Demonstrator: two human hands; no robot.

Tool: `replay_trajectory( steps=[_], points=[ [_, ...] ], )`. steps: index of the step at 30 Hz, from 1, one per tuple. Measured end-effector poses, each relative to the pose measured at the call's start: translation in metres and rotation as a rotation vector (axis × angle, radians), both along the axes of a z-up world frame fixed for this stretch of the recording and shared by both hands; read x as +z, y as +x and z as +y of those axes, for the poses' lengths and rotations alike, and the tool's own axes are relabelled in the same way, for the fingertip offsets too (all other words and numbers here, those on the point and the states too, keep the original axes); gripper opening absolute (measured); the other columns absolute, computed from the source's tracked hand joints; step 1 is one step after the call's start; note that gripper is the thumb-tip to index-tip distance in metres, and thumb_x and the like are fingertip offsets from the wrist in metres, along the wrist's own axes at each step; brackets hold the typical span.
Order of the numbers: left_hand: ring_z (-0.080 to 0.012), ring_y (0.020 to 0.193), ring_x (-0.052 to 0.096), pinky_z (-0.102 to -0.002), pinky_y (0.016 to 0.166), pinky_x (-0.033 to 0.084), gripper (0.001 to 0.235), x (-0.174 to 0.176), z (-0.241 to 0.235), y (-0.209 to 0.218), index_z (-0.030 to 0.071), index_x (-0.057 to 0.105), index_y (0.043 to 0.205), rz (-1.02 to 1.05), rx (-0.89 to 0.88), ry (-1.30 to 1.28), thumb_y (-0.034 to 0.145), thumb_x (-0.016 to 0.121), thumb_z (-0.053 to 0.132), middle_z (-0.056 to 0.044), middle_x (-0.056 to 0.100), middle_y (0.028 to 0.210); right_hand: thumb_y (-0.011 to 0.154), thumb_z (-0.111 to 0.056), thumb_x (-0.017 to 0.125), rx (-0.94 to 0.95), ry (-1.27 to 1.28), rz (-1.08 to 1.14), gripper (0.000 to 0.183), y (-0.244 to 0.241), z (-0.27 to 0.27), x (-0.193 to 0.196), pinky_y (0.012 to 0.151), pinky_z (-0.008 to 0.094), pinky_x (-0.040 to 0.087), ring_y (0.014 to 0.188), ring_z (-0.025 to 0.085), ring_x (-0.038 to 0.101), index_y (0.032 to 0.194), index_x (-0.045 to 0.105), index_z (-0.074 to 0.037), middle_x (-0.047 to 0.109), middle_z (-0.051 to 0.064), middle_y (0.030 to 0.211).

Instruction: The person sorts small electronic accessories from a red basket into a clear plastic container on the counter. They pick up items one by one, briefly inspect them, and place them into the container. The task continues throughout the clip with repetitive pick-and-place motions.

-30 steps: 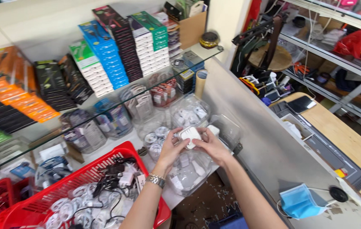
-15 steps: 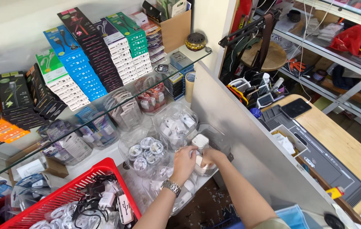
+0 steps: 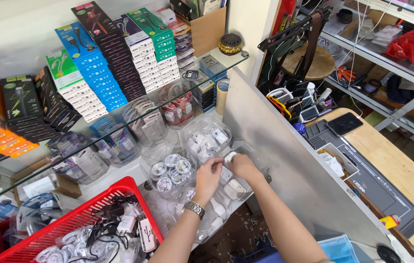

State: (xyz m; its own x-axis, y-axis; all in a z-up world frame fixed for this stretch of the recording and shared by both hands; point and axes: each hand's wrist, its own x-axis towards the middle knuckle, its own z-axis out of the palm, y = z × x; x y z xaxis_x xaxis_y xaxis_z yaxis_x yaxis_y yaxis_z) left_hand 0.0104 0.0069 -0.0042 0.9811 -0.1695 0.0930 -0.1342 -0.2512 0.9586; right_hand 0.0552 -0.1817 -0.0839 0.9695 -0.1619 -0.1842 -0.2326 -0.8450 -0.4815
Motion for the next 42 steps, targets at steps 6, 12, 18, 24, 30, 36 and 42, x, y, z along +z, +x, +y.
replay_trajectory(
  steps=[6,12,18,24,30,36,42],
  points=[
    [-0.0127,0.088,0.075,-0.027,0.081,0.059,0.019,-0.01,0.043,0.003,0.002,0.072,0.112,0.02,0.086,-0.275,0.097,0.064,0.009,-0.007,0.079,0.099,0.094,-0.026,0.066,0.029,0.42,-0.158,0.027,-0.037,0.077,0.105,0.071,0.037,0.058,0.076,0.025,0.077,0.104,0.071,-0.002,0.08,0.015,0.086],
    [-0.0108,0.081,0.069,-0.025,0.071,0.055,0.019,-0.02,0.138,-0.018,0.002,0.073,0.113,0.108,0.24,-0.291,0.098,0.064,0.007,-0.008,0.078,0.095,0.094,-0.022,0.065,0.097,0.748,-0.131,0.026,-0.064,0.177,0.118,0.067,0.028,0.057,0.084,0.012,0.072,0.114,0.072,-0.007,0.078,0.004,0.095],
    [-0.0105,0.086,0.072,-0.024,0.075,0.056,0.019,-0.026,0.248,-0.055,0.0,0.072,0.112,0.132,0.368,-0.315,0.098,0.061,0.007,-0.009,0.079,0.098,0.097,-0.021,0.063,0.187,0.895,0.023,0.027,-0.078,0.275,0.095,0.073,0.028,0.055,0.088,0.012,0.07,0.118,0.071,-0.005,0.078,0.004,0.1],
    [-0.0166,0.088,0.077,-0.029,0.079,0.06,0.021,-0.068,0.358,-0.08,0.0,0.073,0.112,0.101,0.494,-0.159,0.098,0.063,0.012,-0.01,0.081,0.097,0.094,-0.022,0.063,0.44,0.778,0.102,0.035,-0.093,0.353,0.067,0.079,0.034,0.059,0.089,0.023,0.074,0.123,0.069,-0.005,0.079,0.011,0.101],
    [-0.0276,0.112,0.068,-0.037,0.096,0.052,0.056,-0.112,0.439,-0.124,0.009,0.063,0.131,0.288,0.199,0.294,0.081,0.08,0.029,-0.013,0.069,0.123,0.083,-0.053,0.084,0.787,-0.058,0.31,0.08,-0.138,0.409,0.089,0.112,0.043,0.043,0.133,0.037,0.053,0.144,0.051,-0.015,0.055,0.018,0.145],
    [-0.0333,0.119,0.062,-0.039,0.103,0.048,0.065,-0.102,0.451,-0.169,0.012,0.063,0.128,0.262,-0.003,0.485,0.07,0.087,0.027,-0.018,0.066,0.126,0.077,-0.014,0.082,0.846,-0.408,0.399,0.081,-0.153,0.437,0.09,0.119,0.043,0.039,0.144,0.038,0.04,0.15,0.049,-0.021,0.039,0.011,0.16],
    [-0.031,0.116,0.066,-0.039,0.101,0.051,0.056,-0.09,0.472,-0.168,0.013,0.064,0.126,0.303,0.079,0.42,0.072,0.077,0.017,-0.018,0.07,0.121,0.086,-0.006,0.069,0.826,-0.446,0.058,0.033,-0.133,0.41,0.092,0.11,0.044,0.046,0.134,0.029,0.049,0.116,0.073,-0.018,0.057,0.004,0.14]
  ],
)
